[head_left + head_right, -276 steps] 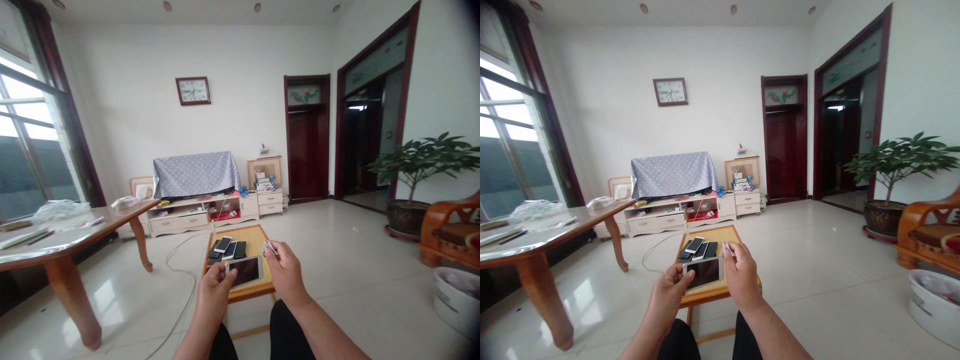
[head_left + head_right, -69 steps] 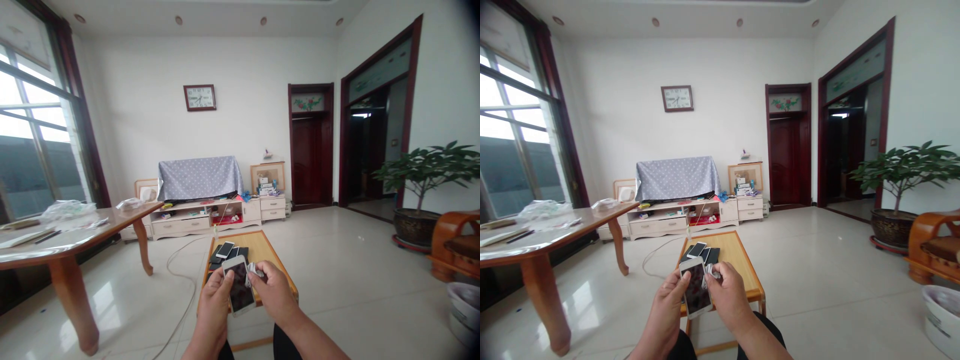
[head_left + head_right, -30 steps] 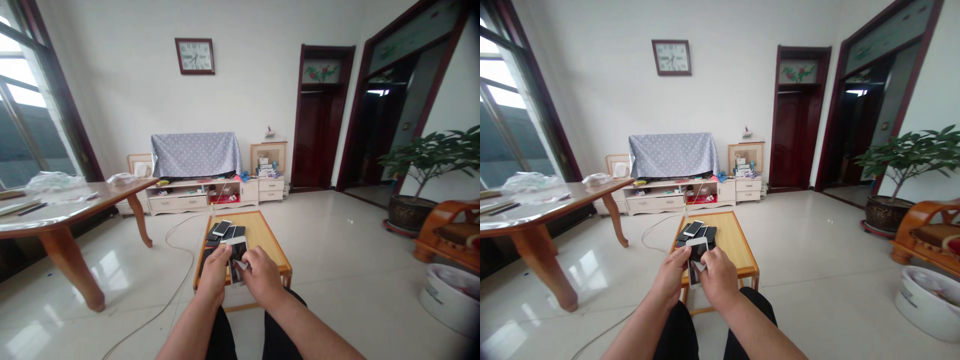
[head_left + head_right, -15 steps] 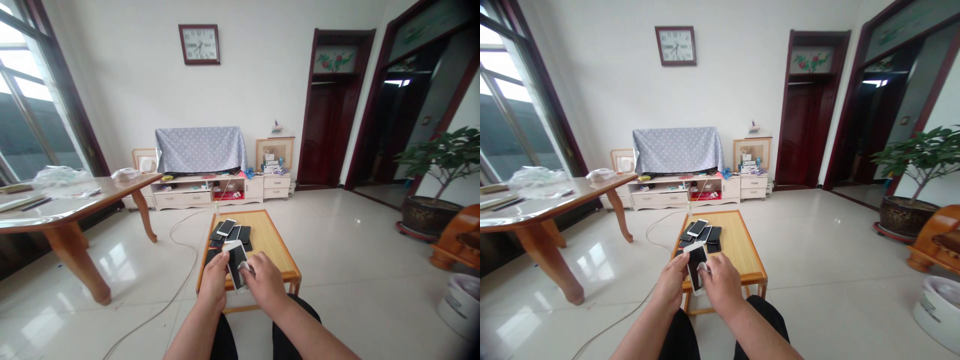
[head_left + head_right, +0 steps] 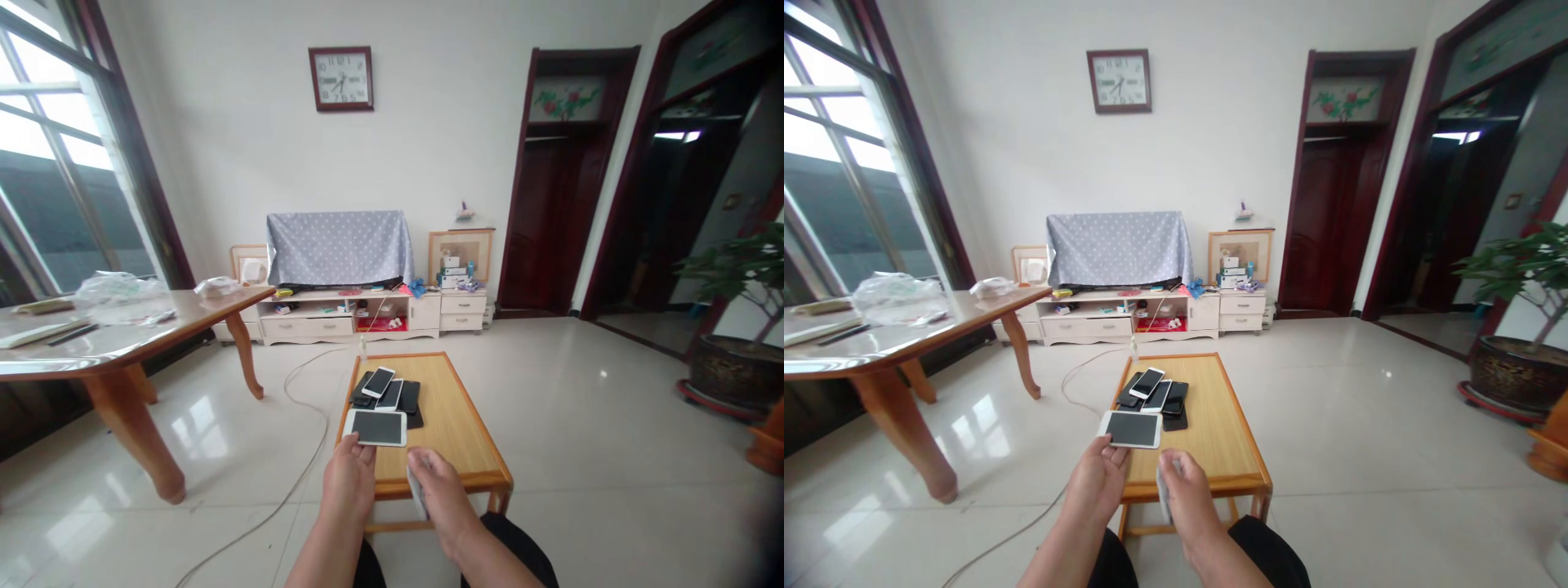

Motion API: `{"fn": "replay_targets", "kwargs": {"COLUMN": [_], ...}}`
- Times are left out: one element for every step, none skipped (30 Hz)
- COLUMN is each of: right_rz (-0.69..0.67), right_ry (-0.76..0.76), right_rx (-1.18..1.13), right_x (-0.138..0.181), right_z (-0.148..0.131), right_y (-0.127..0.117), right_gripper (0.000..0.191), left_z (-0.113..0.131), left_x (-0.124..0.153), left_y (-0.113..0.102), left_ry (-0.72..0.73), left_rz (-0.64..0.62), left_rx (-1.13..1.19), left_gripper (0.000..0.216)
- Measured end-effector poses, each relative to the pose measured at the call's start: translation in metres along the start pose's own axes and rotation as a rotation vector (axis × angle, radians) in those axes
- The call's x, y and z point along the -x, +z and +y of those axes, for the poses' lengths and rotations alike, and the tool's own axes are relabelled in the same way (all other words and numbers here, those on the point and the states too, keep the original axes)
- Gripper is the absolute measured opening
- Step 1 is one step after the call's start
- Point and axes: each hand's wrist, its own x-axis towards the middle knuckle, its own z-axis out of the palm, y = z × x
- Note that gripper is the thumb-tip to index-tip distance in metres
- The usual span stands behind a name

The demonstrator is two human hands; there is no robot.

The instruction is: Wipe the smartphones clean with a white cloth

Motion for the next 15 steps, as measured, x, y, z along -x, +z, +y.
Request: {"fn": "replay_targets", "kwargs": {"right_rz": [-0.067,-0.122,-0.161,-0.178,-0.173,-0.149,-0.112,-0.071,-0.034,-0.012,0.001,0.006,0.009,0.011,0.012], "right_ry": [0.017,0.025,0.024,0.018,0.014,0.019,0.035,0.061,0.089,0.114,0.132,0.145,0.154,0.161,0.169], "right_rx": [-0.035,-0.071,-0.107,-0.138,-0.158,-0.169,-0.174,-0.178,-0.183,-0.196,-0.218,-0.246,-0.27,-0.28,-0.276], "right_x": [0.001,0.002,0.001,-0.001,-0.004,-0.009,-0.015,-0.021,-0.028,-0.035,-0.042,-0.049,-0.056,-0.063,-0.07], "right_z": [0.001,0.0,0.0,-0.001,0.0,0.002,0.006,0.011,0.017,0.024,0.03,0.035,0.039,0.042,0.044], "right_y": [0.007,0.013,0.018,0.022,0.024,0.026,0.026,0.025,0.024,0.022,0.02,0.017,0.013,0.009,0.004], "right_gripper": [0.049,0.05,0.05,0.05,0.051,0.051,0.051,0.052,0.052,0.051,0.05,0.049,0.049,0.048,0.048], "left_z": [-0.003,-0.007,-0.012,-0.017,-0.022,-0.028,-0.033,-0.038,-0.043,-0.047,-0.051,-0.054,-0.056,-0.058,-0.06], "left_x": [-0.002,-0.003,-0.004,-0.004,-0.004,-0.004,-0.003,-0.002,-0.001,-0.001,-0.002,-0.003,-0.006,-0.009,-0.013], "left_y": [0.0,0.0,0.0,-0.001,-0.002,-0.003,-0.004,-0.005,-0.007,-0.009,-0.011,-0.013,-0.016,-0.019,-0.022], "left_ry": [-0.006,-0.013,-0.02,-0.027,-0.039,-0.049,-0.056,-0.067,-0.077,-0.086,-0.097,-0.116,-0.142,-0.164,-0.178], "left_rz": [-0.005,-0.013,-0.024,-0.035,-0.045,-0.048,-0.051,-0.053,-0.059,-0.064,-0.071,-0.082,-0.096,-0.113,-0.129], "left_rx": [0.015,0.027,0.036,0.042,0.042,0.037,0.028,0.014,-0.002,-0.02,-0.036,-0.056,-0.086,-0.131,-0.185], "left_gripper": [0.028,0.027,0.026,0.024,0.022,0.018,0.015,0.012,0.01,0.011,0.015,0.02,0.024,0.027,0.029]}}
